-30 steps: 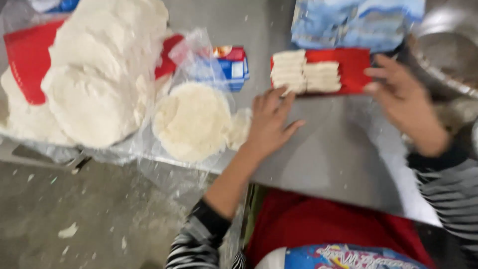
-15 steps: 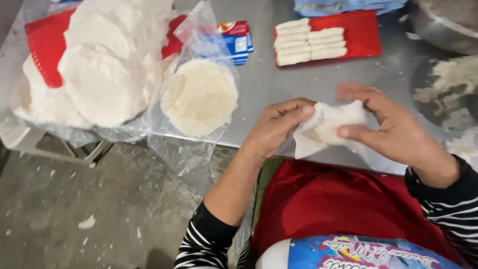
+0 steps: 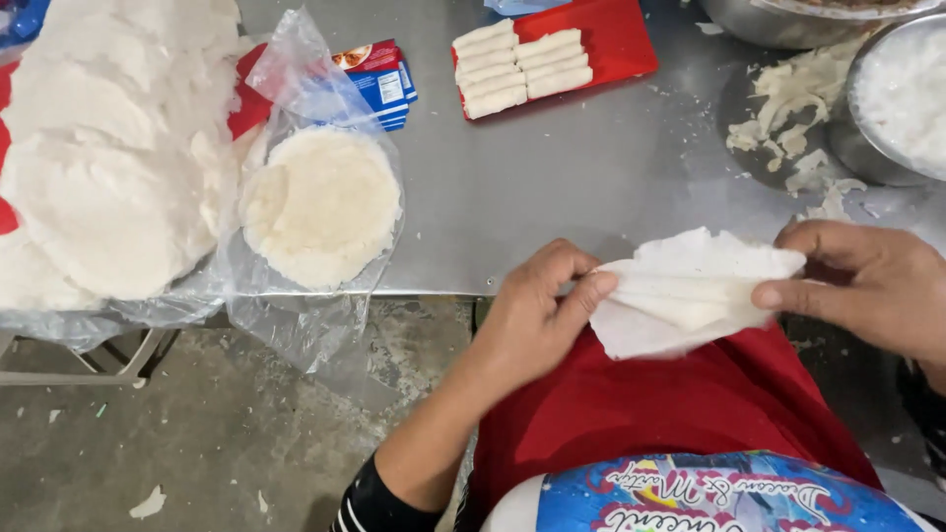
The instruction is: The person is manually wrapping lumpia by placing meat filling on a thin wrapper, folding the sides, and rolling it into a cylinder.
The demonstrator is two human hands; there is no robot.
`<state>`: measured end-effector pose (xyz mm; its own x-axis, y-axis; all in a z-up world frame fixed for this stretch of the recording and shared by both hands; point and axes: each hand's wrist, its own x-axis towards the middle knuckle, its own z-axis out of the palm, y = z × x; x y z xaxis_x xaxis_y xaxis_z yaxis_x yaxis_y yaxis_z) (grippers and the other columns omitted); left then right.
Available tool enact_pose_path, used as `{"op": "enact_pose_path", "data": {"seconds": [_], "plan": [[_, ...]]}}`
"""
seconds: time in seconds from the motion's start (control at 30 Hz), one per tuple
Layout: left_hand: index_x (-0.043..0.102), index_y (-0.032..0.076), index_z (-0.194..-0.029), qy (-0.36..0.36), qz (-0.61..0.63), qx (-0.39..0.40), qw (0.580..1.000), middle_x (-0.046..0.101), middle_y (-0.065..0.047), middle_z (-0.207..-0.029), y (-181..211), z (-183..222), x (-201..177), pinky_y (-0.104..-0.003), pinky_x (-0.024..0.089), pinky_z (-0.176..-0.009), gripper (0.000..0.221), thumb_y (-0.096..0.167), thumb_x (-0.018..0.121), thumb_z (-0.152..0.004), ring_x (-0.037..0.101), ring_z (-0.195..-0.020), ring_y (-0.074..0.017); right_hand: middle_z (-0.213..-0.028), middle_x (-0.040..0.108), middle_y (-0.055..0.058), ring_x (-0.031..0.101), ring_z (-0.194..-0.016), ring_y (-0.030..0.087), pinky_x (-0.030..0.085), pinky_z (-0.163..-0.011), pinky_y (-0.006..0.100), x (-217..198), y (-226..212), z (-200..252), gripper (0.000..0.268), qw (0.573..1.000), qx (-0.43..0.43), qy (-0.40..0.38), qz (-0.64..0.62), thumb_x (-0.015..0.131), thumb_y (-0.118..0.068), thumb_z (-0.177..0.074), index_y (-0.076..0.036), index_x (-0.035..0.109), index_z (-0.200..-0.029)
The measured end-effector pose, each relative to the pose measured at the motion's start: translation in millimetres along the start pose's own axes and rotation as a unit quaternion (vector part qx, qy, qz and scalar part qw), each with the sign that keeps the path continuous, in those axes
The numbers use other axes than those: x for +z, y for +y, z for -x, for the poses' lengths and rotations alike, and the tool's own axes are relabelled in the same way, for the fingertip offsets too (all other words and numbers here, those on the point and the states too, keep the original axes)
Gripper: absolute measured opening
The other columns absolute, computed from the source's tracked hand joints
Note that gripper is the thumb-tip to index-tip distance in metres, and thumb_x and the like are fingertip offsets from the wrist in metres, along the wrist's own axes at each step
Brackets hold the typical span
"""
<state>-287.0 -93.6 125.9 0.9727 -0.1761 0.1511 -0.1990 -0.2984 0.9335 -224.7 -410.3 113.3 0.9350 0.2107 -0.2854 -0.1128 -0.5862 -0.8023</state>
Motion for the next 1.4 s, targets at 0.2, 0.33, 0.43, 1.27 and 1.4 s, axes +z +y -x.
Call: {"op": "enact_pose_path", "data": {"seconds": [0.2, 0.33, 0.43, 1.27, 1.4], "plan": [[0.056, 0.005, -0.119, 0.008, -0.111, 0.202, 0.973, 0.061, -0.014, -0.098, 15, -2, 22, -0.045, 0.051, -0.080, 0.016, 0.015, 0.047, -0.109, 0.061, -0.088, -0.0333, -0.126, 0.062, 0.022, 0.061, -0.115, 0.033, 0.048, -0.101, 0.045, 12, -20, 15, 0.058, 0.921, -0.338, 0.079, 0.176, 0.079, -0.019, -0.080, 0.004, 0.060, -0.129], [0.056, 0.002, -0.101, -0.079, -0.149, 0.325, 0.931, 0.055, -0.010, -0.086, 39, -7, 35, -0.047, 0.057, -0.076, 0.014, -0.009, 0.064, -0.098, 0.056, -0.071, -0.0251, -0.162, 0.035, 0.031, 0.032, -0.152, 0.046, 0.031, -0.123, 0.061, 20, -51, 17, 0.109, 0.909, -0.399, -0.026, 0.119, 0.085, -0.026, -0.065, 0.005, 0.032, -0.155], [0.056, 0.008, -0.117, -0.222, -0.137, 0.218, 0.941, 0.057, -0.010, -0.097, 63, -5, 13, -0.049, 0.049, -0.076, 0.025, 0.007, 0.066, -0.094, 0.059, -0.087, -0.0354, -0.104, 0.073, 0.007, 0.071, -0.111, 0.027, 0.059, -0.089, 0.040, 15, -50, 19, 0.020, 0.900, -0.412, -0.136, 0.035, 0.069, -0.028, -0.088, -0.009, 0.070, -0.096], [0.047, 0.012, -0.151, 0.096, -0.475, 0.119, 0.866, 0.037, -0.019, -0.163, -143, -43, 34, -0.075, 0.036, -0.113, 0.061, 0.050, 0.055, -0.104, 0.031, -0.151, -0.0512, -0.142, 0.062, -0.024, 0.054, -0.145, 0.016, 0.050, -0.108, 0.027, -29, 67, -79, 0.041, 0.703, 0.008, -0.015, 0.711, 0.037, -0.069, -0.097, -0.057, 0.059, -0.130], [0.055, 0.010, -0.147, -0.058, -0.421, 0.264, 0.866, 0.046, -0.013, -0.158, -106, -38, 76, -0.065, 0.039, -0.117, 0.065, 0.043, 0.070, -0.093, 0.038, -0.150, -0.0440, -0.152, 0.066, 0.042, 0.063, -0.144, 0.055, 0.039, -0.120, 0.064, -80, 113, -82, 0.060, 0.829, -0.296, 0.230, 0.415, 0.059, -0.034, -0.120, 0.016, 0.072, -0.151]]}}
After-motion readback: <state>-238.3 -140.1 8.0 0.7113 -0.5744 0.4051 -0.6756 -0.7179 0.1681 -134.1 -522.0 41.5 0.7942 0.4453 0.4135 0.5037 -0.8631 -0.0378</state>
